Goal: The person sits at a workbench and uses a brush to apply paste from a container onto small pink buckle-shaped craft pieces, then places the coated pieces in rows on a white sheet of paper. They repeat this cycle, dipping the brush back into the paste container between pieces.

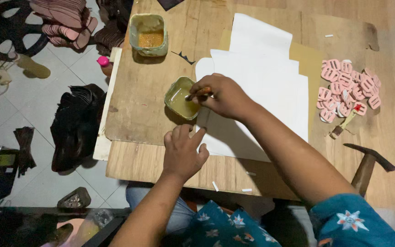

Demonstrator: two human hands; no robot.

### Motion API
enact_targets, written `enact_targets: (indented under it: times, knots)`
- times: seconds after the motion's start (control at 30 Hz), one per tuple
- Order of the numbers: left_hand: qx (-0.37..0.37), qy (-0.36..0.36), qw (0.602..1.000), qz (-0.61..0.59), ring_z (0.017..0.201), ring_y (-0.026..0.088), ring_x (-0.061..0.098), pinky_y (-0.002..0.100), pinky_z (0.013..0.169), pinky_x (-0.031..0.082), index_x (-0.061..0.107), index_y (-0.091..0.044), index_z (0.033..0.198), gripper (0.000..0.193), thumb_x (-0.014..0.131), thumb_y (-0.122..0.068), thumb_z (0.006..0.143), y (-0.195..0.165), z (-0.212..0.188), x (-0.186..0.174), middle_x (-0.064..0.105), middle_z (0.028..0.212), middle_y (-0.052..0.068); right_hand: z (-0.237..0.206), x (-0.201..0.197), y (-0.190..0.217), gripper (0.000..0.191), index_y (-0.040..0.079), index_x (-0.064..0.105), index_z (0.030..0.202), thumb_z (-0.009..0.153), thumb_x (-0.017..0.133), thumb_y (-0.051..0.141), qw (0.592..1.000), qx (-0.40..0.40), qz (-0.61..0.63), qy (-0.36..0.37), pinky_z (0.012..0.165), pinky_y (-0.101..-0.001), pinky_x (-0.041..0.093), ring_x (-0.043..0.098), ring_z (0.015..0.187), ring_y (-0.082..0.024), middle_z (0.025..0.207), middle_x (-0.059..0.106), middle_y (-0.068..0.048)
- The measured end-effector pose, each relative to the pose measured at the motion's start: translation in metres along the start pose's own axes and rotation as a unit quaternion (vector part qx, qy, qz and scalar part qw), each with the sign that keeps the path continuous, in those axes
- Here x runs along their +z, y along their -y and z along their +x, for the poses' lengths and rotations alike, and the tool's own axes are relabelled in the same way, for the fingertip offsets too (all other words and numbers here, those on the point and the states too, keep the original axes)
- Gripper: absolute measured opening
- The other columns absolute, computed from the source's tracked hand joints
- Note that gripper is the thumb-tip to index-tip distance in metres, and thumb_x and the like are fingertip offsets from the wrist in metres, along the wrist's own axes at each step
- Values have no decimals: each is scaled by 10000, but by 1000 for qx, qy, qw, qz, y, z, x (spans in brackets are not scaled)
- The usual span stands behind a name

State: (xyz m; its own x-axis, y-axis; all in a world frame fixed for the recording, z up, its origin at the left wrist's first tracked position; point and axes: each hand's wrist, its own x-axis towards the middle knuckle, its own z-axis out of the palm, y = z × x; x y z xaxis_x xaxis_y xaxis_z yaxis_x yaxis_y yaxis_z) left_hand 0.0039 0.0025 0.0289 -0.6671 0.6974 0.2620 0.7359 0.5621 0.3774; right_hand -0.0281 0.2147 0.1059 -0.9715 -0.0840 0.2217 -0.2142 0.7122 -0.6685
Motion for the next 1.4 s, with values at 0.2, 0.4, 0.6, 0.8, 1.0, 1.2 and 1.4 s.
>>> enact_targets:
  times: [0.2,0.4,0.6,0.8,1.0,1.2,1.4]
  knots:
    - [1,-20,1000,-20,1184,316,489,503,1023,349,701,-173,1185,397,684,-311,813,1,-2,0,538,1173,127,-18,-23,26,193,86,715,1093,951,780,199,991,-76,-4,-106,902,-374,540,686,999,-245,1048,742,-74]
    - [11,-29,999,-21,1175,314,487,512,1015,343,700,-159,1232,449,687,-295,804,1,-2,0,542,1180,127,-66,-72,-1,229,62,700,1064,964,676,267,948,310,61,39,684,-329,590,731,768,-166,886,768,-95]
    - [11,-29,999,-23,1189,311,487,510,1028,341,697,-154,1232,447,691,-286,805,1,-1,1,544,1184,128,-69,-92,-84,206,-10,652,1070,978,704,167,928,303,122,-179,694,-324,577,697,788,-166,916,716,-81]
    - [11,-20,1000,-21,1196,309,483,510,1025,336,694,-159,1231,446,691,-286,804,0,0,-1,540,1179,128,-47,-78,-132,152,-5,654,1024,951,738,99,932,283,131,-185,696,-305,566,681,771,-148,897,706,-91]
    - [0,-1,1000,-19,1213,309,474,509,1039,319,688,-161,1244,441,679,-287,822,-1,0,0,536,1188,130,-33,-73,-125,169,2,706,1016,933,778,130,963,200,67,-169,819,-275,554,698,908,-123,978,741,-64]
    - [2,0,1000,-18,1209,308,472,517,1040,321,689,-154,1243,447,676,-285,817,0,1,1,535,1188,136,-53,-82,-97,192,24,718,1004,901,762,180,933,351,83,22,717,-305,563,683,762,-153,856,733,-91]
    - [-2,-1,1000,-19,1190,307,483,513,1027,331,696,-159,1239,440,681,-279,816,-1,1,-1,540,1173,123,-33,-76,-113,198,-12,684,1048,947,756,142,948,226,159,-160,752,-299,555,662,818,-130,937,726,-70]
